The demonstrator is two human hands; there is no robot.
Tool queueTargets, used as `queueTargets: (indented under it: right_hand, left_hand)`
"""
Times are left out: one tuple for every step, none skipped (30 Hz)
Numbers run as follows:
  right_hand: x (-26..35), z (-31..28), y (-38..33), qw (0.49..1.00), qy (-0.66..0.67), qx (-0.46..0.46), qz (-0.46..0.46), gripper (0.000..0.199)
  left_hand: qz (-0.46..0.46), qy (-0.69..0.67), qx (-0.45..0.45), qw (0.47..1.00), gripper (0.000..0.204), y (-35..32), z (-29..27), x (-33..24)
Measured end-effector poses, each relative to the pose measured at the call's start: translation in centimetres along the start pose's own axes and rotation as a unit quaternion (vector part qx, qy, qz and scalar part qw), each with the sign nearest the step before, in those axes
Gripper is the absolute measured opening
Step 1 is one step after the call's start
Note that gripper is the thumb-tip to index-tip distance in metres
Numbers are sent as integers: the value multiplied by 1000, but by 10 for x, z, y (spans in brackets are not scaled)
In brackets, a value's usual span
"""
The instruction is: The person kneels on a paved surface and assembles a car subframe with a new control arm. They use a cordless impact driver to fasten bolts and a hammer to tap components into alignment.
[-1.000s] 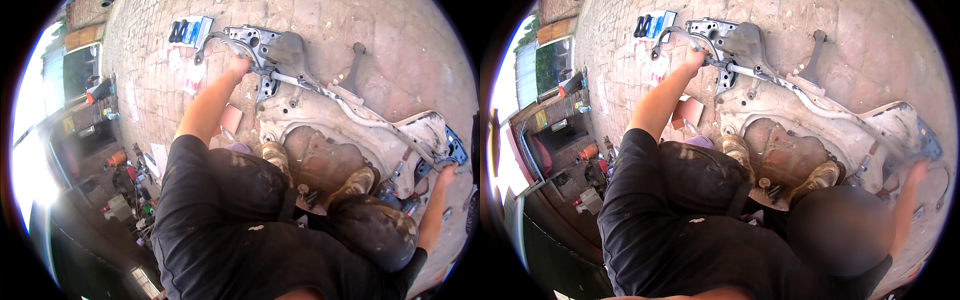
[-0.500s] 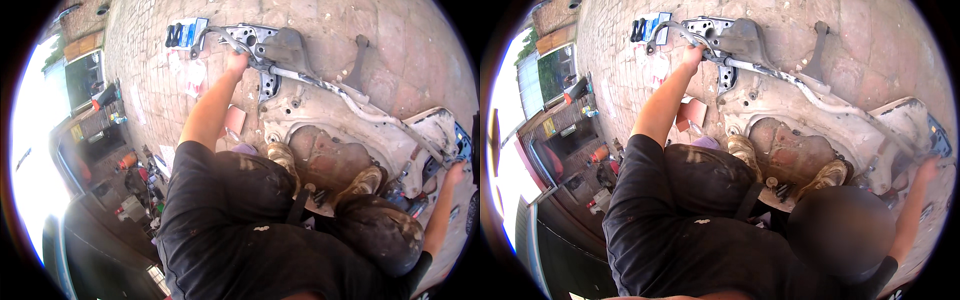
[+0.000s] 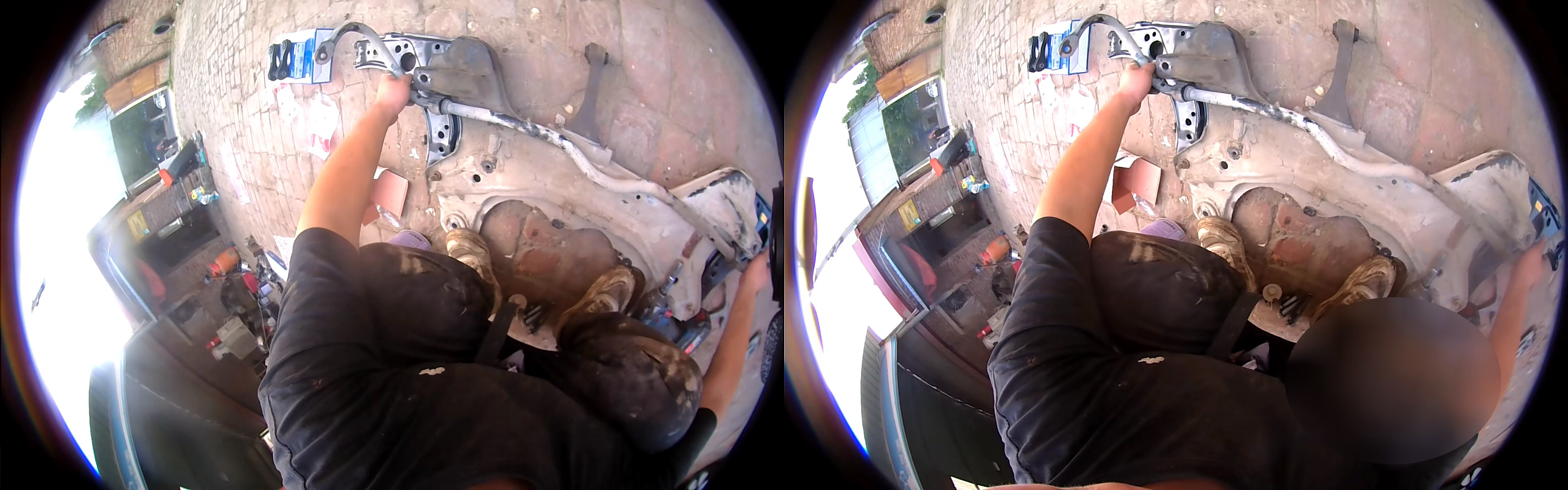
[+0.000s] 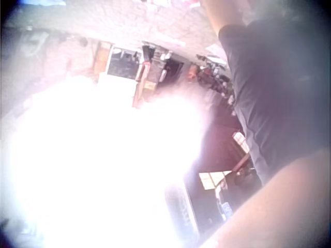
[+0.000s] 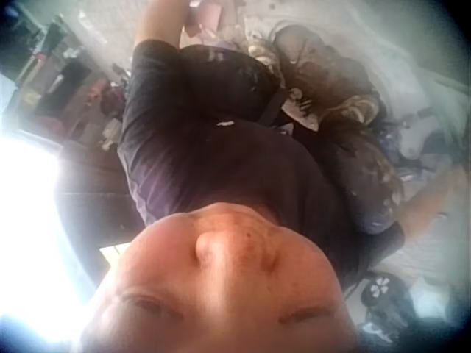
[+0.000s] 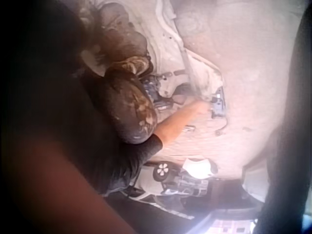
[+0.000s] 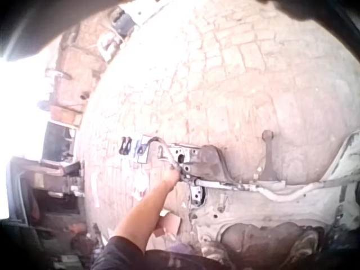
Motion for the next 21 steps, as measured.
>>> queueTargets:
  right_hand:
    - [-4, 0, 2, 1000, -11, 2, -21, 66]
    - [1, 4, 2, 997, -14, 5, -70, 64]
    - [5, 5, 1, 989, -24, 12, -145, 63]
    - [11, 2, -3, 973, -54, 2, -226, 61]
    - [15, -2, -7, 960, -73, 1, -271, 60]
    - [18, -8, -14, 959, -62, 1, -275, 59]
    - [24, -8, -14, 964, -176, 84, -183, 59]
    - [27, -17, -24, 985, -54, 115, -119, 68]
    - [30, -24, -34, 981, 107, 164, 7, 80]
    - [39, -33, -49, 957, 210, 200, 29, 83]
    - [47, -47, -64, 955, 252, 154, 30, 75]
    - [56, -53, -76, 924, 326, 187, 73, 73]
    - [62, -60, -89, 904, 364, 213, 74, 78]
    - [63, -65, -92, 898, 378, 204, 94, 77]
    - [71, -77, -99, 896, 386, 199, 90, 75]
    - [69, -75, -102, 887, 392, 216, 108, 74]
    - [69, -76, -106, 877, 400, 238, 123, 73]
    - [65, -76, -107, 868, 409, 244, 141, 71]
    - [64, -74, -109, 864, 404, 266, 142, 71]
    - [60, -72, -113, 862, 399, 274, 148, 70]
    - [57, -68, -116, 857, 394, 293, 154, 70]
  left_hand:
    - [5, -14, 2, 1000, 36, 4, 2, 2]
    - [22, 95, -16, 995, 45, 7, -4, 3]
    - [44, 195, -11, 980, 54, 14, -4, 2]
    - [107, 250, 23, 962, 65, 14, -4, 3]
    - [35, 255, 46, 965, 65, 22, -5, 9]
    - [-24, 226, 58, 972, 65, 27, -10, 13]
    - [-22, 56, 47, 997, 64, 25, -14, 15]
    - [-44, -21, 52, 997, 65, 25, -13, 17]
    - [-61, -11, 79, 995, 67, 25, -14, 14]
    - [-38, -15, 66, 997, 67, 22, -13, 12]
    - [-55, -2, 85, 995, 75, 20, -10, 11]
    - [-61, 16, 96, 993, 79, 19, -7, 10]
    - [-39, 16, 92, 995, 74, 18, -5, 9]
    - [-36, 27, 84, 995, 73, 17, -3, 6]
    - [-44, 25, 84, 995, 73, 20, -4, 9]
    - [-43, 32, 88, 995, 73, 19, -1, 8]
    - [-43, 40, 81, 995, 73, 22, -2, 8]
    - [-42, 47, 66, 996, 73, 22, -3, 9]
    - [-40, 46, 72, 996, 72, 24, -3, 9]
    - [-40, 45, 70, 996, 70, 25, -3, 11]
    - [-44, 45, 66, 996, 69, 25, -4, 12]
Point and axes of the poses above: each hand's wrist, its own y-axis towards the middle knuckle, its own z-axis out of the palm, x = y × z, the point moved 4 cm from there along y, towards the middle knuckle, and after that the axes turned 11 degrees about -y, right-handed, at the moved point
